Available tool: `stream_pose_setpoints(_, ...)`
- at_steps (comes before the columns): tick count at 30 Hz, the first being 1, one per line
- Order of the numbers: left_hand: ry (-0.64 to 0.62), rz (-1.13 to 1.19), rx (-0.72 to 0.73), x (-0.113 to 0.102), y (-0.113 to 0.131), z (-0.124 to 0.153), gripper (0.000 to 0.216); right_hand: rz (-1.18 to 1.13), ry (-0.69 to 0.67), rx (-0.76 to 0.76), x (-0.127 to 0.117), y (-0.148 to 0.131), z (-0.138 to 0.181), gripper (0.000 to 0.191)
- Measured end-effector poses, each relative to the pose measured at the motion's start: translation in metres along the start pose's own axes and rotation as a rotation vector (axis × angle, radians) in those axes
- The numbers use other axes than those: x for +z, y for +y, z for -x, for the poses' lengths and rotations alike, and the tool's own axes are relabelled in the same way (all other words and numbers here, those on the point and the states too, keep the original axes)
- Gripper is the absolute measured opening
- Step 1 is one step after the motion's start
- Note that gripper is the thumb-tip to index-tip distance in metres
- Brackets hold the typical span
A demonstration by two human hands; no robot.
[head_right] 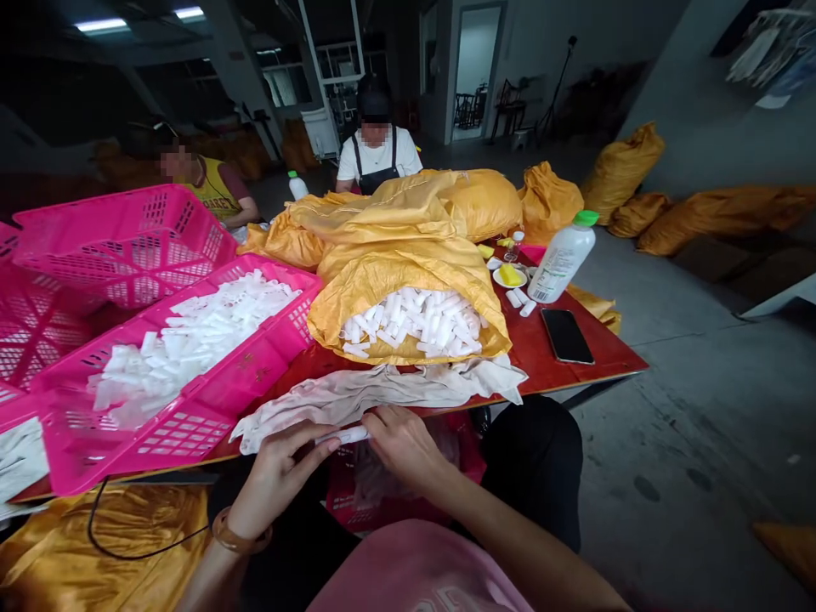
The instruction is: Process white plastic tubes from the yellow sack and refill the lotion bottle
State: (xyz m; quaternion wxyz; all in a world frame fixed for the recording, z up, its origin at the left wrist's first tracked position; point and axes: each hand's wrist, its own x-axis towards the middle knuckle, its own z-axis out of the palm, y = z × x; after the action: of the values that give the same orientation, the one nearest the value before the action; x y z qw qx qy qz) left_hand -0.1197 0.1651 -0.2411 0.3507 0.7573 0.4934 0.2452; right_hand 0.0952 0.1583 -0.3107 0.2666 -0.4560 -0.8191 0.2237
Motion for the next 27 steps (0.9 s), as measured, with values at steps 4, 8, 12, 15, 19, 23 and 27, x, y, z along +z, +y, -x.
stream_pose_setpoints(4, -0.029, 0.08, -0.088, 0.01, -0.004, -0.008, 0.026, -0.115, 0.002, -0.019, 0.006, -0.006, -0.003, 0.018)
stream_pose_setpoints(8, 0.106, 0.369, -0.13, 0.017, -0.007, -0.007, 0.033, -0.634, -0.11, 0.09, -0.01, -0.013, -0.005, 0.024)
stream_pose_setpoints(12, 0.094, 0.345, -0.07, 0.013, -0.008, -0.003, 0.025, -1.055, -0.274, 0.191, -0.023, -0.016, -0.007, 0.035)
stream_pose_setpoints(15, 0.081, 0.325, -0.075, 0.011, -0.007, -0.004, 0.027, -1.232, -0.351, 0.275, -0.021, -0.016, -0.01, 0.038)
stream_pose_setpoints(19, 0.101, 0.297, -0.128, 0.013, -0.006, -0.006, 0.028, -1.031, -0.291, 0.22, -0.012, -0.015, -0.009, 0.03)
stream_pose_setpoints(23, 0.062, 0.3, -0.211, 0.022, -0.01, -0.005, 0.033, -0.517, -0.043, 0.118, -0.002, -0.011, -0.005, 0.023)
stream_pose_setpoints(27, 0.103, 0.38, -0.282, 0.035, -0.015, 0.0, 0.036, -0.575, -0.127, 0.139, 0.004, -0.007, 0.002, 0.026)
